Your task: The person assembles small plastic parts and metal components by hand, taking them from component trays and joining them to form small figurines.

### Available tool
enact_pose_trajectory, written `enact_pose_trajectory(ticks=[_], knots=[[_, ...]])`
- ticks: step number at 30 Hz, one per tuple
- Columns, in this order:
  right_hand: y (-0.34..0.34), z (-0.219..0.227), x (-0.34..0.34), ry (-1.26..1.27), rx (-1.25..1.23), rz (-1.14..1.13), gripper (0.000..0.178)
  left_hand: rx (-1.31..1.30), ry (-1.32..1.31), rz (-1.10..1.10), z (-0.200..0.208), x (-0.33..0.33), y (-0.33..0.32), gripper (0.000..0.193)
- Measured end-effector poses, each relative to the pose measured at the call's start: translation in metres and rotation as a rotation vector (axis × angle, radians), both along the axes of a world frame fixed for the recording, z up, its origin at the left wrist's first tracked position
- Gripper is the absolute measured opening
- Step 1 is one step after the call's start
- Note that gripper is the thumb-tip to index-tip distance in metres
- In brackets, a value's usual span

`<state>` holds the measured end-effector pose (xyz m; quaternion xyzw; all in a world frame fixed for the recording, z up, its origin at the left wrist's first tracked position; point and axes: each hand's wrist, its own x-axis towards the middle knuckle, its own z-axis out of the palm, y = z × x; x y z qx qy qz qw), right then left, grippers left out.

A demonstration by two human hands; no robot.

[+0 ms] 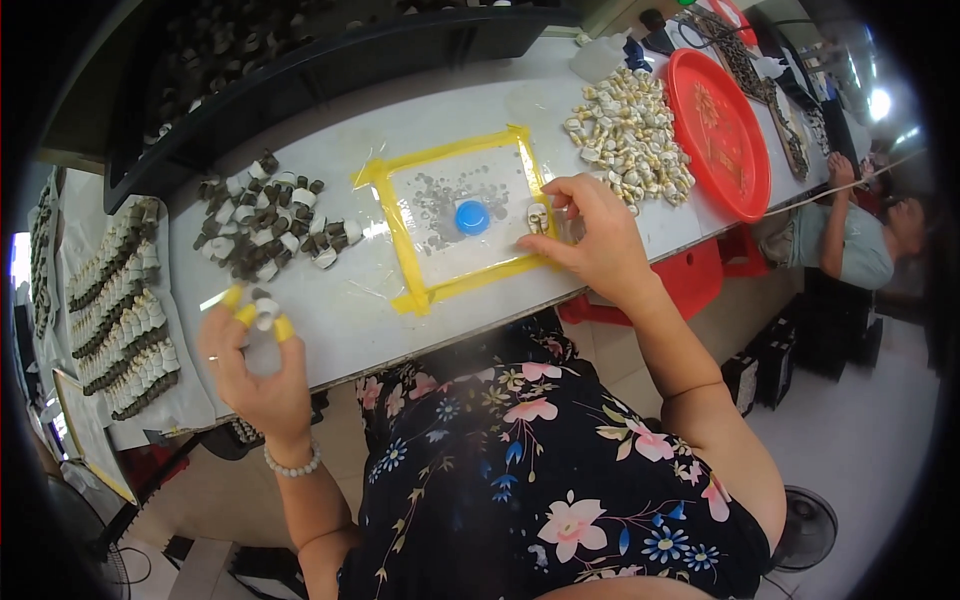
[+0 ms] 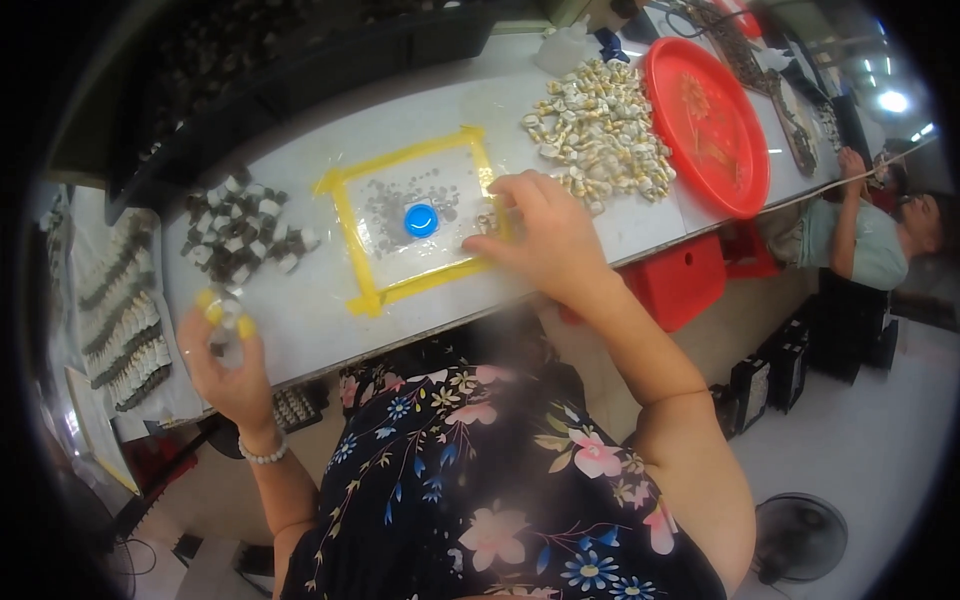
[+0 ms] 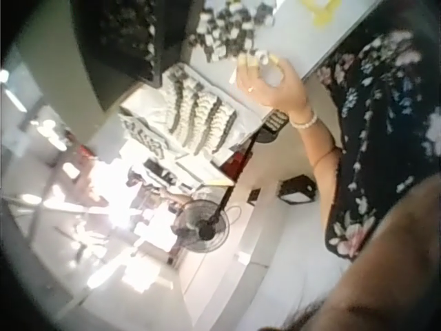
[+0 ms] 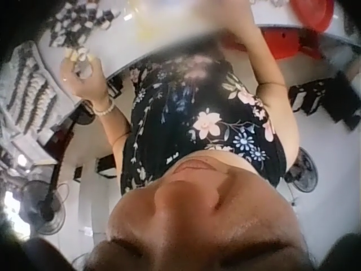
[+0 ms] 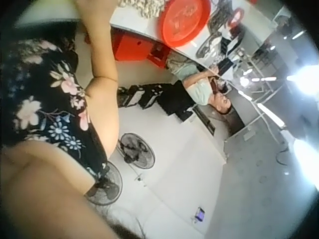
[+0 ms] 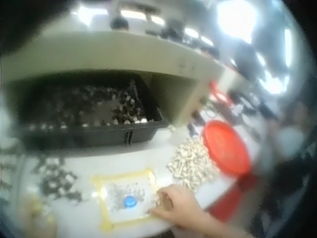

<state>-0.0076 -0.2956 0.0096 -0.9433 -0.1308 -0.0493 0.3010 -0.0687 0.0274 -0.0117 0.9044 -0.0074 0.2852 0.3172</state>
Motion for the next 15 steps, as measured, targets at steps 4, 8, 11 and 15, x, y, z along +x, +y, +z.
enact_pose_trajectory(ticks=[4, 8, 11, 15], knots=[[-0.004, -0.010, 0.002, -0.047, -0.045, 0.073, 0.024, -0.819, 0.129, -0.373, -0.008, -0.006, -0.038, 0.038], [-0.005, -0.007, 0.007, -0.157, -0.059, 0.151, 0.024, -1.240, 0.370, -0.505, -0.001, 0.000, -0.067, 0.034], [-0.003, -0.004, 0.008, -0.101, -0.035, 0.114, 0.022, -1.502, 0.458, -0.576, -0.007, 0.006, -0.075, 0.030], [0.008, 0.004, 0.014, -0.057, 0.108, 0.148, 0.021, -1.653, 0.468, -0.552, -0.007, 0.009, -0.083, 0.031]])
